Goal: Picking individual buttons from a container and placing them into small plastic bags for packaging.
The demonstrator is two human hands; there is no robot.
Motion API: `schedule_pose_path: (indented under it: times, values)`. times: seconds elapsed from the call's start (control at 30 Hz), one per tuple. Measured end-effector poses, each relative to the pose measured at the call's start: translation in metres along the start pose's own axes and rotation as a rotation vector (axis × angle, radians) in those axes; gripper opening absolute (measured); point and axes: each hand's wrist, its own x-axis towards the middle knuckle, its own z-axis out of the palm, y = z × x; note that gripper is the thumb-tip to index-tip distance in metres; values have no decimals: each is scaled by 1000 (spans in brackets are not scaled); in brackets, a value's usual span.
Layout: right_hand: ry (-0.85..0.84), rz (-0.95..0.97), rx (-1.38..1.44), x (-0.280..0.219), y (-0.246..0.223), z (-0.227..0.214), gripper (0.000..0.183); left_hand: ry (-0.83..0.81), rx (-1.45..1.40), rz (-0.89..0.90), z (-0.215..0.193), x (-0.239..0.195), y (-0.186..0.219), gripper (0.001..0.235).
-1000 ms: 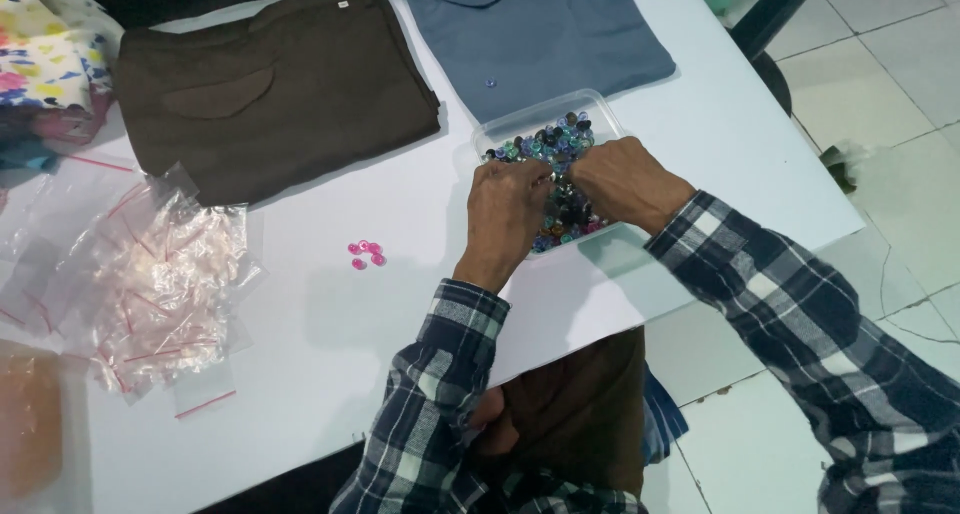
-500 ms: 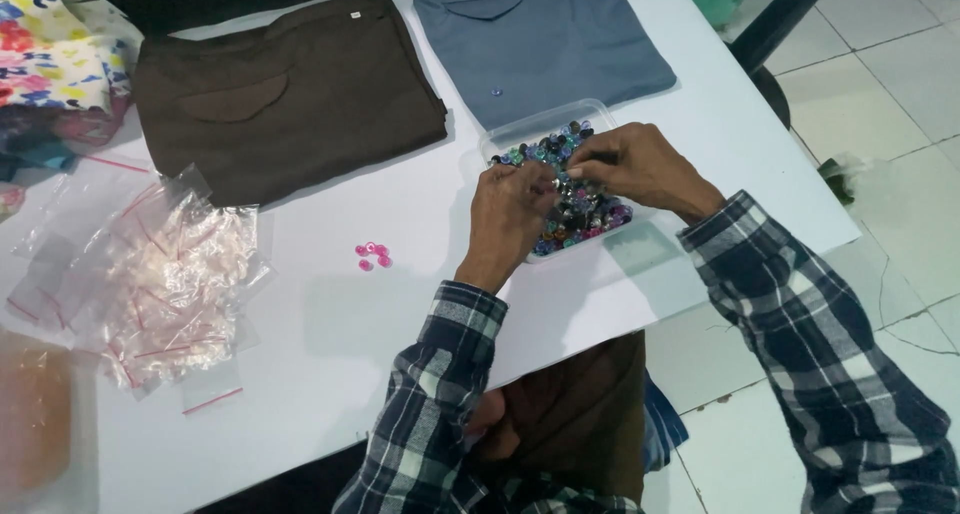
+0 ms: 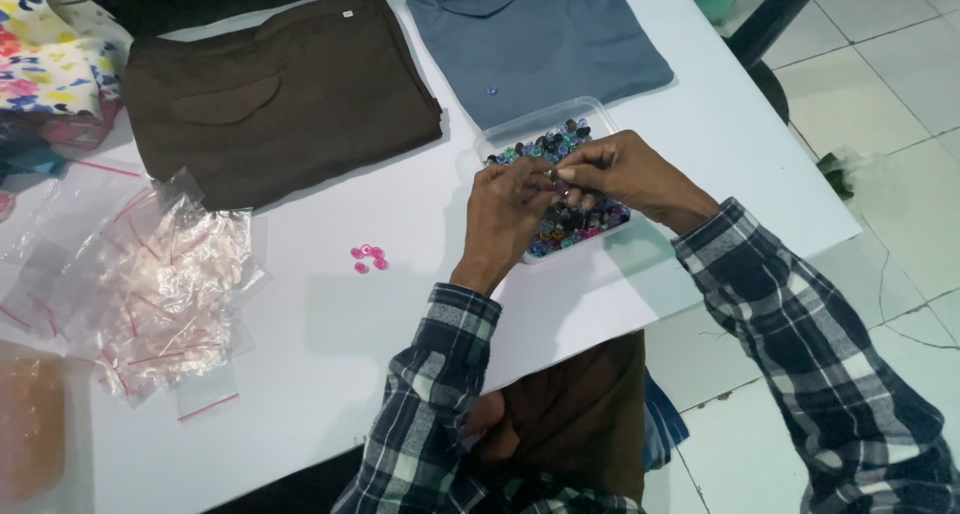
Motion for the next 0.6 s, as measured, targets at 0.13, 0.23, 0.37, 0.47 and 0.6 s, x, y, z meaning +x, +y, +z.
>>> schedule_pose_path:
  times: [0.13,0.23,0.37,0.47,0.6]
  values:
    - [-1,2,40,4,10,-4,24,-3,-5,-12,3,-1,-6,29]
    - [47,-12,102,2,4,-6,34,-3,-27,-38,6,-1,-11,28]
    - [69,-48,-753,14,16,-9,28,-13,-5,-44,3,-3,-7,28]
    - [49,-34,-1271,26,35,1,24,-13,12,-35,2,-2,-4,27]
    - [52,-166,-1523,35,51,8,12,-22,84,-45,3,-2,-7,29]
